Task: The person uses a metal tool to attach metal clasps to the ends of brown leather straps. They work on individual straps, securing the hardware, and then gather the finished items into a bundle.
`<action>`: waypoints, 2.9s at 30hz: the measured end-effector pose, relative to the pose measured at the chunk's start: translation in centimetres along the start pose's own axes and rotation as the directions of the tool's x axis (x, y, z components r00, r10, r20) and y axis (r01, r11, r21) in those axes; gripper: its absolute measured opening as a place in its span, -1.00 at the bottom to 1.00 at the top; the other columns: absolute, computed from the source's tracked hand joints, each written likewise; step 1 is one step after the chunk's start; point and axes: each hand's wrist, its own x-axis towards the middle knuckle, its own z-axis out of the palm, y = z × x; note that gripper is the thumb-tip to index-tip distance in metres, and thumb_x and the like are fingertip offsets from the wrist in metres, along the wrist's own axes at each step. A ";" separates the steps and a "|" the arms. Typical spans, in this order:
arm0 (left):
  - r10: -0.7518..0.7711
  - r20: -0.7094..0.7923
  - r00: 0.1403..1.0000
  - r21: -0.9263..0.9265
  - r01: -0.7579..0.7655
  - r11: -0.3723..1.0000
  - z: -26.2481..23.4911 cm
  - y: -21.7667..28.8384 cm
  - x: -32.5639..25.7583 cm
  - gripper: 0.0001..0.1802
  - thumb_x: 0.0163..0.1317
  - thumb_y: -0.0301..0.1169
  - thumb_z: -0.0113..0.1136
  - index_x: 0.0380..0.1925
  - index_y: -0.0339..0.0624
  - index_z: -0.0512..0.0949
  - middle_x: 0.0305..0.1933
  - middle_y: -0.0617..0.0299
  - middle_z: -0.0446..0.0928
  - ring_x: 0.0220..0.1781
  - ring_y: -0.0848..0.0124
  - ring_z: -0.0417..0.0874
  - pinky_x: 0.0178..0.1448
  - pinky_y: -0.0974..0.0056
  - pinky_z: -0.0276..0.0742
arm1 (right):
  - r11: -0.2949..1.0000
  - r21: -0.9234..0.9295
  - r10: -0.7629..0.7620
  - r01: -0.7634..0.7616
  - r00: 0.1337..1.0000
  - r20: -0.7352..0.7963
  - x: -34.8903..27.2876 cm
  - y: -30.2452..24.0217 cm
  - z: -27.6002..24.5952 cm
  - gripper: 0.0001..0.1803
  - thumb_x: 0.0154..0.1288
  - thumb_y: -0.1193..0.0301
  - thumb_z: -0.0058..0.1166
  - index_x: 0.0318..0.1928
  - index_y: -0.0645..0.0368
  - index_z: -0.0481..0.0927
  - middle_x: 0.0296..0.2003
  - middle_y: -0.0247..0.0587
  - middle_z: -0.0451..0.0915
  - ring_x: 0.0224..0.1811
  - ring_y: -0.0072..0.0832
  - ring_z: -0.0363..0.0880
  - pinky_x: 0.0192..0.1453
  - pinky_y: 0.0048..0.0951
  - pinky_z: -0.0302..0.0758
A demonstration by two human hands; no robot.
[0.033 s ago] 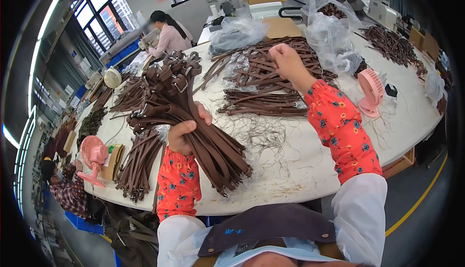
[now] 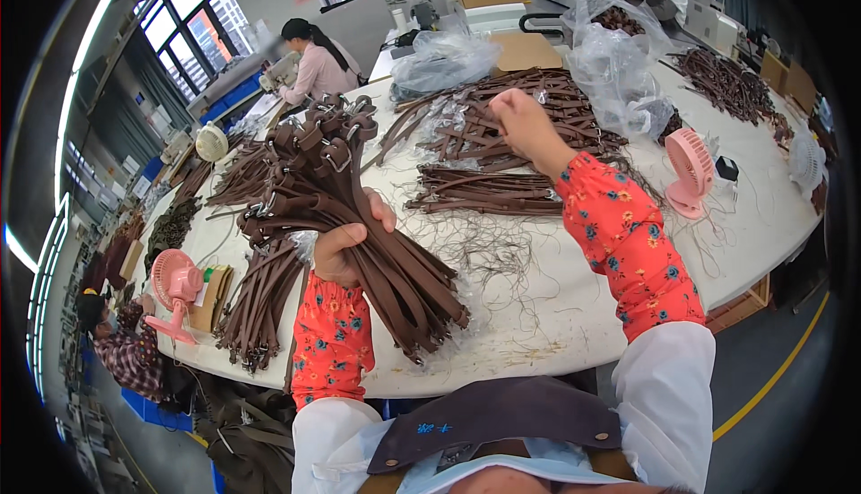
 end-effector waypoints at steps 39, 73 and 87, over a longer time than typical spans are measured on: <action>-0.039 0.048 0.998 0.042 0.037 0.998 -0.6 -0.6 0.2 -0.56 -0.17 -0.30 0.35 -0.27 -0.30 0.49 -0.34 0.03 0.55 -0.18 0.24 0.58 -0.05 0.28 0.49 | 0.973 0.042 0.085 -0.226 0.523 0.848 -7.8 -6.1 7.4 -0.64 0.52 0.05 -0.10 -0.15 0.06 0.56 -0.63 -0.59 0.28 -0.62 -0.78 0.12 -0.57 -0.65 0.01; -0.048 0.025 0.999 -0.116 0.050 0.992 -2.2 -0.8 -0.6 -0.50 -0.16 -0.45 0.34 -0.14 -0.33 0.43 -0.21 0.09 0.50 -0.15 0.21 0.61 0.03 0.13 0.57 | 0.958 0.071 -0.219 0.278 0.552 0.804 -7.8 -4.9 7.8 -0.56 0.41 0.17 0.15 -0.05 0.38 0.57 -0.27 -0.30 0.64 -0.24 -0.67 0.48 -0.11 -0.54 0.45; -0.096 0.032 0.995 0.020 0.095 0.995 -2.6 -0.4 -0.1 -0.55 -0.12 -0.35 0.36 -0.23 -0.34 0.46 -0.30 0.02 0.52 -0.23 0.26 0.57 -0.09 0.25 0.55 | 0.809 -0.290 -0.375 0.512 0.829 0.416 -4.3 -8.1 3.2 -0.74 0.32 0.32 0.12 -0.28 0.33 0.60 -0.57 -0.06 0.54 -0.54 -0.36 0.44 -0.35 -0.30 0.40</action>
